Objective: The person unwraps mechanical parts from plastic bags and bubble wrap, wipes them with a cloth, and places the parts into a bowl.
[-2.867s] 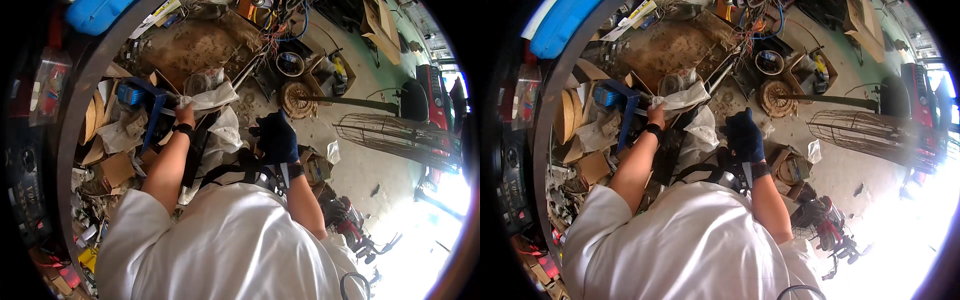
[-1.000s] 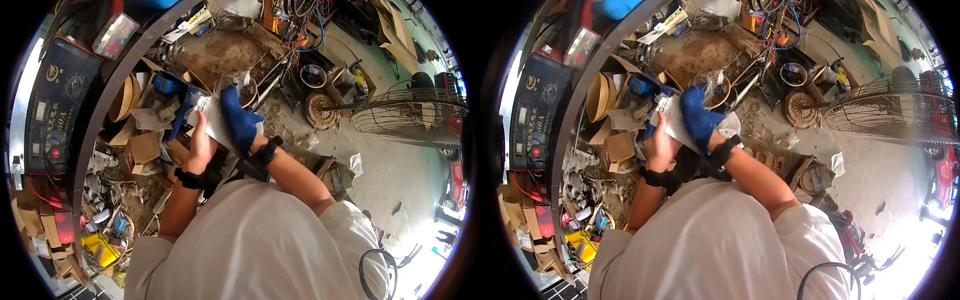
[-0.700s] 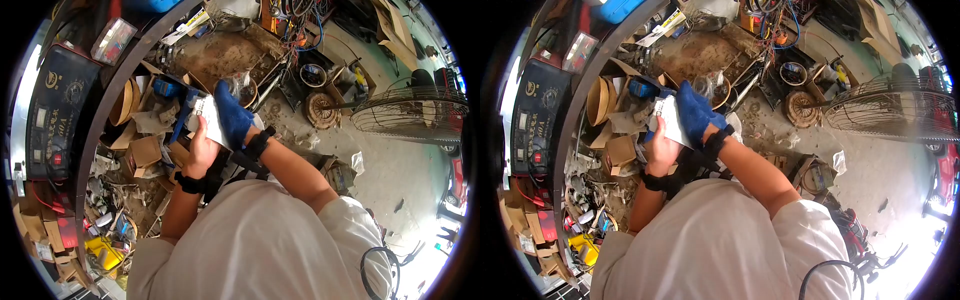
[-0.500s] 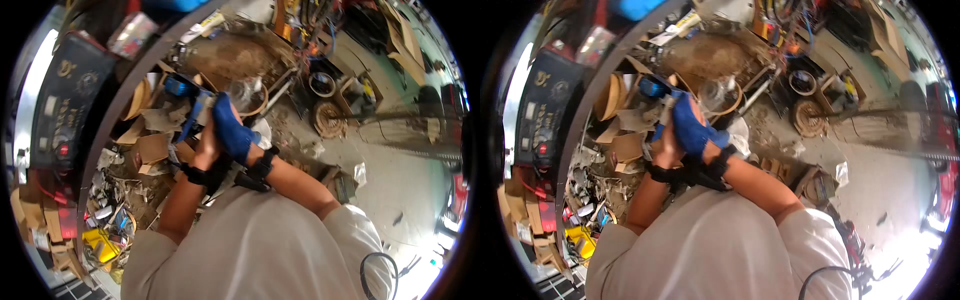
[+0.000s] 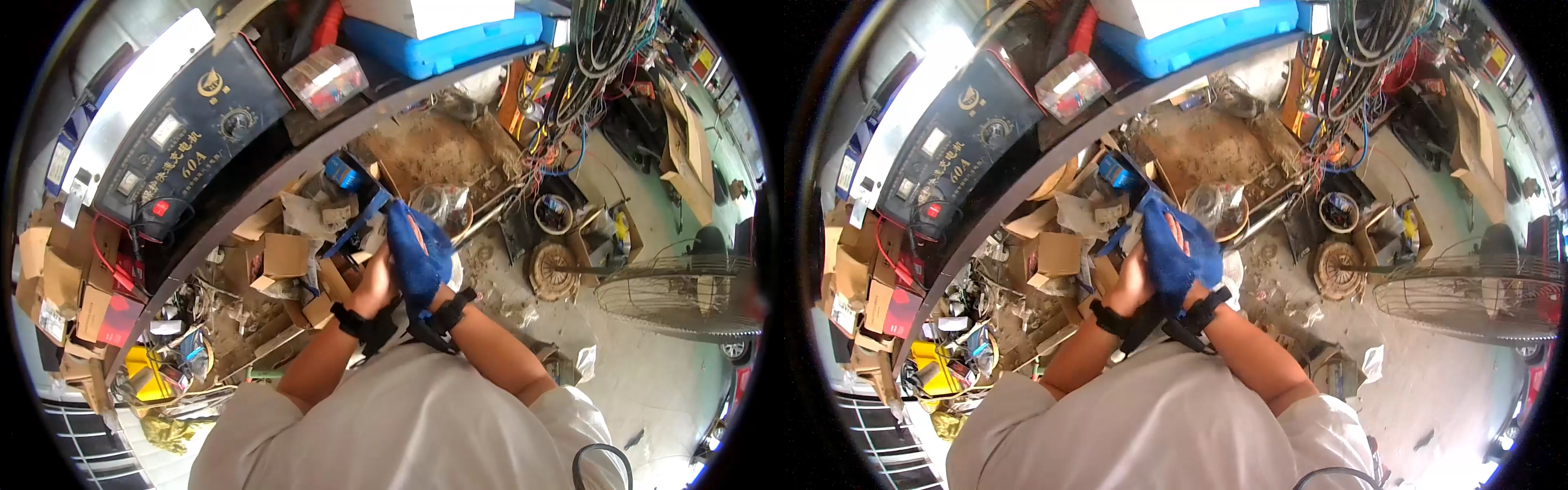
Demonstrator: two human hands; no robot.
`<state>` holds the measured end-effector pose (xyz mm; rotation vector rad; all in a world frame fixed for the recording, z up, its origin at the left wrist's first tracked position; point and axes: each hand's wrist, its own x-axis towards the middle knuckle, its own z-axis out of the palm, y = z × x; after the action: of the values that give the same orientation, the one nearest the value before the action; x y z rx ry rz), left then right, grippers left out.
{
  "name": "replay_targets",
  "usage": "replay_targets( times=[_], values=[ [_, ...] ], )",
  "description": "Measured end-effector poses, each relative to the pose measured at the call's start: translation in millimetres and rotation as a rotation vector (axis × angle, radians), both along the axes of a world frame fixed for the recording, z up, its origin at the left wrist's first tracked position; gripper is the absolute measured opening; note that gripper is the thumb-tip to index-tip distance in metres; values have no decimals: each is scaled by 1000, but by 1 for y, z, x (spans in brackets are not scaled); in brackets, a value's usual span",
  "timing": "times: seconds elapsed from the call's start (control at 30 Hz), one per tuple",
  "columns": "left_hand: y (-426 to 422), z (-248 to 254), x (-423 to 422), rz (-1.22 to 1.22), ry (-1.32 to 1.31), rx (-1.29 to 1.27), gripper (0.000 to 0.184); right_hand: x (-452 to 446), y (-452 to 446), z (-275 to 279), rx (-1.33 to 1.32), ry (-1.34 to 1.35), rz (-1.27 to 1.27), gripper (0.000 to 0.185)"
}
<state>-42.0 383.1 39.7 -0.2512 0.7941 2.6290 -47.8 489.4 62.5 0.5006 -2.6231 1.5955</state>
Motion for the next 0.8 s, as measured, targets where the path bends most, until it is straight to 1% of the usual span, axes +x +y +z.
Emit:
replay_targets(
  times=[0.07,0.1,0.13,0.17,0.2,0.23,0.27,0.3,0.33,0.37,0.4,0.43,0.47,0.5,0.53,0.57,0.6,0.63,0.67,0.73,0.77,0.8],
  values=[
    [5,33,13,0,134,-20,43,-13,2,-8,-19,337,-87,49],
    [4,42,19,9,132,-35,46,-12,3,7,-50,133,-27,48],
    [-4,19,19,8,173,-16,49,-8,10,25,-124,-74,26,48],
    [-3,19,19,15,117,-56,50,-4,18,44,-186,-281,55,47],
    [-2,20,18,23,61,-98,52,2,15,39,-136,-215,65,48],
    [-3,18,18,19,68,-177,53,9,13,35,-87,-147,72,49],
    [-7,15,18,24,73,-265,54,10,4,2,129,190,46,50],
    [-13,4,15,-31,12,-205,51,8,-1,-6,3,271,-14,49],
    [-9,11,14,22,95,-197,50,8,-6,-11,-126,345,-67,49],
    [-4,23,17,75,173,-189,49,2,-6,-26,-413,11,143,48],
    [0,33,19,126,252,-179,47,-3,-5,-39,-837,-428,262,48],
    [-4,38,22,96,315,-210,44,-9,-5,-53,-1103,-803,225,48],
    [0,55,27,101,326,-158,43,-9,0,-45,-1184,-908,272,44],
    [-2,53,28,105,292,-161,44,-9,5,-37,-1258,-1017,312,41],
    [-4,51,27,109,261,-162,44,-8,1,-37,-1143,-937,217,39],
    [-5,49,22,62,278,-149,45,-6,-2,-36,-1025,-859,124,38],
    [-7,46,17,19,295,-136,47,-1,-1,-25,-628,-216,146,37],
    [-10,43,15,-54,230,-129,50,5,0,-13,-185,386,-143,37],
    [-11,40,15,-76,204,-90,51,12,11,35,203,361,-117,40],
    [-3,47,20,-45,211,-124,51,18,14,23,73,489,-144,40],
    [2,53,21,-16,263,-108,51,18,17,34,-37,380,-110,46],
    [5,60,23,14,318,-91,51,16,19,46,-125,249,-112,43]
  ],
)
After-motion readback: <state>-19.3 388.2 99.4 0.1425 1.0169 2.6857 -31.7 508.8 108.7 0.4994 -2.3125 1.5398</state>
